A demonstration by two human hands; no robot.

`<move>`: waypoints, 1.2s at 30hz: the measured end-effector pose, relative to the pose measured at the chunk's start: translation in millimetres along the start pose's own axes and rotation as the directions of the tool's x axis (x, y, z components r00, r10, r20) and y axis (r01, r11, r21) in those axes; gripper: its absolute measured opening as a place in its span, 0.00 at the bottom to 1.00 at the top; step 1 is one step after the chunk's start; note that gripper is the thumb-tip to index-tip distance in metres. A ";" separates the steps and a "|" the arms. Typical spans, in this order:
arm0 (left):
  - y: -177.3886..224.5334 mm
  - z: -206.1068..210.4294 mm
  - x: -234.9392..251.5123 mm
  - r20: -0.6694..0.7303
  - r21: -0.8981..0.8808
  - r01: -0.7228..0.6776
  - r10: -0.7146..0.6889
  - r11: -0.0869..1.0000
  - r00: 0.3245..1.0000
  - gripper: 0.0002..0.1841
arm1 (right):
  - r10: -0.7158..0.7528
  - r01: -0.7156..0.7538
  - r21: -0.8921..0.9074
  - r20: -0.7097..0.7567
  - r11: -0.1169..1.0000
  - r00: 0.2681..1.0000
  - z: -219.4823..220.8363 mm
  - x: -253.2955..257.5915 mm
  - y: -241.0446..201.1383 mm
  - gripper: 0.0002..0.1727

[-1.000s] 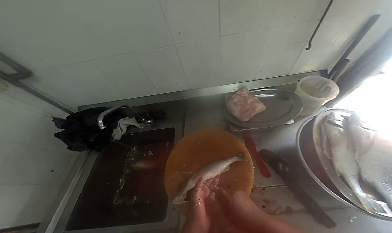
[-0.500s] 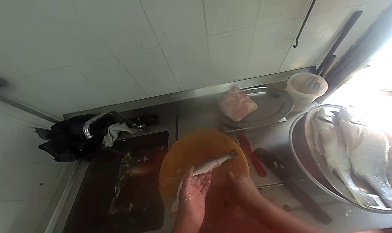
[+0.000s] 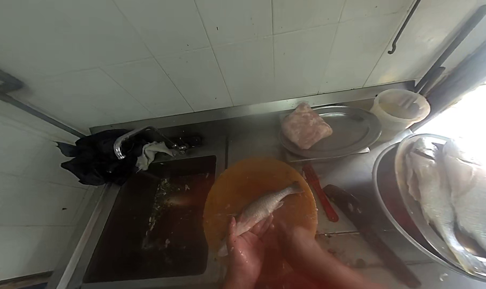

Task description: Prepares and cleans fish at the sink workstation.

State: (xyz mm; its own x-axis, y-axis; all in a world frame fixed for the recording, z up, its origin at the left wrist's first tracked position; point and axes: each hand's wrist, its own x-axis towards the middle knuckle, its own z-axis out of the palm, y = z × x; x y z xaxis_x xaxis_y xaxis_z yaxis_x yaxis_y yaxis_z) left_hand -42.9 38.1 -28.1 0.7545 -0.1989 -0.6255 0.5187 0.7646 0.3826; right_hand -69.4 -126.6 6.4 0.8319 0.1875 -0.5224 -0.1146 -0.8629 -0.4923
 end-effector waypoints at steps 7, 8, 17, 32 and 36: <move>8.4 -4.8 -1.4 0.074 0.011 0.051 -0.052 0.999 0.996 0.58 | -0.072 0.088 0.063 -0.225 0.994 0.972 34.3 23.1 -2.6 0.17; 7.9 -4.6 -1.6 0.078 0.018 0.039 -0.041 0.999 0.996 0.57 | -0.110 0.114 0.008 -0.214 0.993 0.971 42.2 20.5 -5.9 0.16; 9.5 0.8 -2.8 -0.177 0.210 -0.076 0.114 0.975 0.978 0.29 | 0.112 -0.105 0.152 -0.038 0.983 0.993 6.2 24.4 17.1 0.24; -12.4 6.6 -53.4 0.475 0.869 -0.367 0.347 -0.332 0.809 0.23 | 0.119 -0.116 0.084 -0.031 0.990 0.992 -53.2 28.9 48.5 0.19; 0.5 13.5 -53.0 0.265 0.839 -0.165 0.124 -0.519 0.956 0.25 | 0.008 -0.010 0.042 0.046 0.999 0.999 -38.9 10.1 17.0 0.17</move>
State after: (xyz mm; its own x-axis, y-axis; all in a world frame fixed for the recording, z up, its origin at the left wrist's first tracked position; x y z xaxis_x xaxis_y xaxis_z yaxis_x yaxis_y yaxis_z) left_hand -77.3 40.7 14.4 0.8925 -0.2573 -0.3705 -0.0560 -0.8783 0.4749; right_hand -41.9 -157.6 19.8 0.8049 0.2019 -0.5581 -0.1460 -0.8441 -0.5159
